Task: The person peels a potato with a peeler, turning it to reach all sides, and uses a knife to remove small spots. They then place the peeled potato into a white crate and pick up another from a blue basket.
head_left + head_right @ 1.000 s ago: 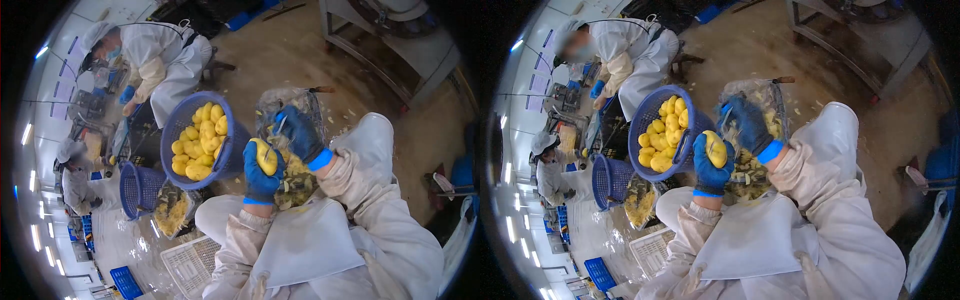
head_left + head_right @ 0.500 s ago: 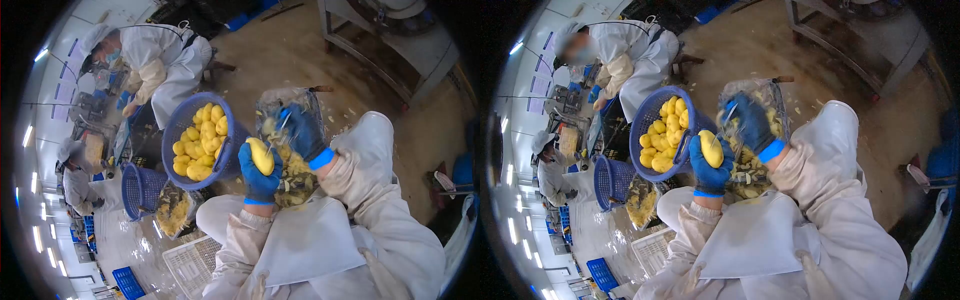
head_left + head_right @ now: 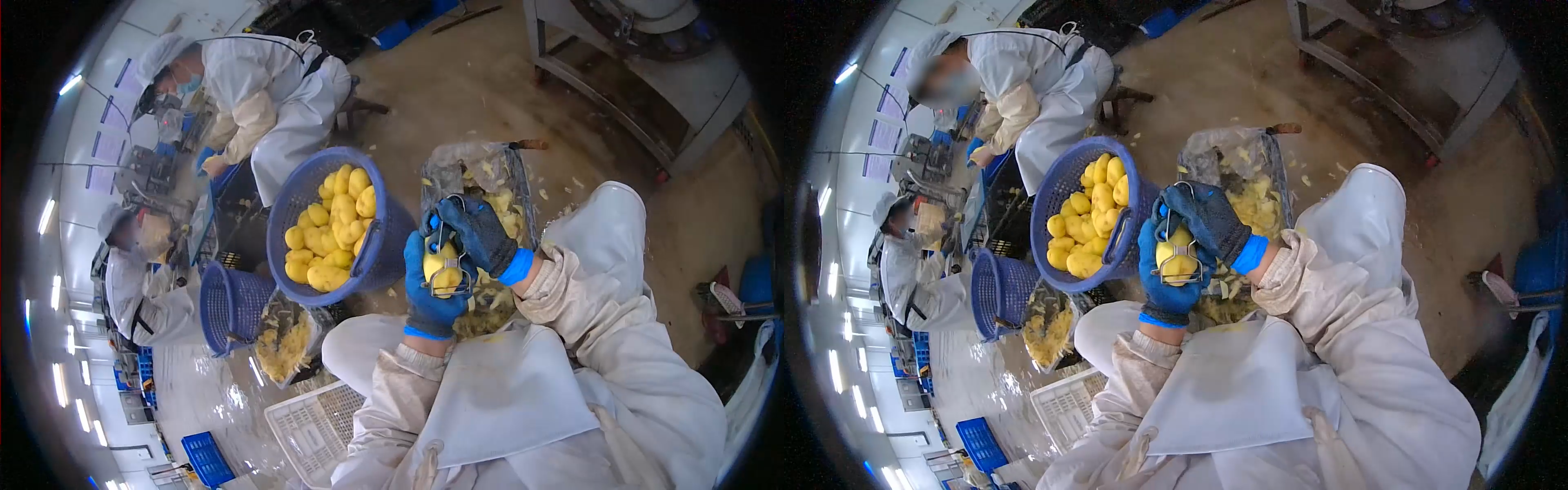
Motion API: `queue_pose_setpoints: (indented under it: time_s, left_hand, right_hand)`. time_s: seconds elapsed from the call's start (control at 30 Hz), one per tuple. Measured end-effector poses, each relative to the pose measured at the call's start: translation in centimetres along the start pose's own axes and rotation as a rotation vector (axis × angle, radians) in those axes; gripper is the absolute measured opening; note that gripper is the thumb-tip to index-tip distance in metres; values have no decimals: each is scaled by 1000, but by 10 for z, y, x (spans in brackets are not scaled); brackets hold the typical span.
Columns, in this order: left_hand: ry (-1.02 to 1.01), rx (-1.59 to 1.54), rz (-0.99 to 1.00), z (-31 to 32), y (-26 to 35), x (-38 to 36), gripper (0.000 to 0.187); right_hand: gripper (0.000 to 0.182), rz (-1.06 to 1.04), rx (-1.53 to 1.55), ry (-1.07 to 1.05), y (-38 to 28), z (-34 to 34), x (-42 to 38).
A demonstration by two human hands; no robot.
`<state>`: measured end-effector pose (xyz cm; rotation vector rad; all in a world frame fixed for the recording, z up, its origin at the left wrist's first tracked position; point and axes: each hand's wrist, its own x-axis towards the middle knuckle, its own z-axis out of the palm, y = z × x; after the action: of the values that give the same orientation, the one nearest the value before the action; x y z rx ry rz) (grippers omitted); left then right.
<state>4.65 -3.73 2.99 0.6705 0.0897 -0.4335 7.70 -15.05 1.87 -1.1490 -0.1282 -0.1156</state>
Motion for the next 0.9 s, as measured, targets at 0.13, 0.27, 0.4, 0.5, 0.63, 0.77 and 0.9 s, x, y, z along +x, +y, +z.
queue_pose_setpoints:
  time_s: [0.13,0.27,0.4,0.5,0.63,0.77,0.9]
  left_hand:
    - [-176,850,519,-38,-13,-5,48]
    - [-84,285,167,-41,-6,-1,55]
    - [38,321,228,-53,-23,10,40]
    - [251,323,166,-14,-5,2,29]
    - [240,47,-31,-14,-8,5,31]
    - [-2,-412,-251,-26,14,7,31]
    - [236,-478,-19,-44,38,16,41]
  right_hand:
    - [34,-303,-518,55,14,-12,4]
    - [26,-50,374,307,19,-32,17]
    - [22,92,89,159,13,-15,8]
    - [24,-67,218,332,21,-62,33]
    - [26,108,-42,250,9,-12,8]
    - [25,-252,-82,419,31,-95,48]
    - [28,-128,97,362,-20,-88,26]
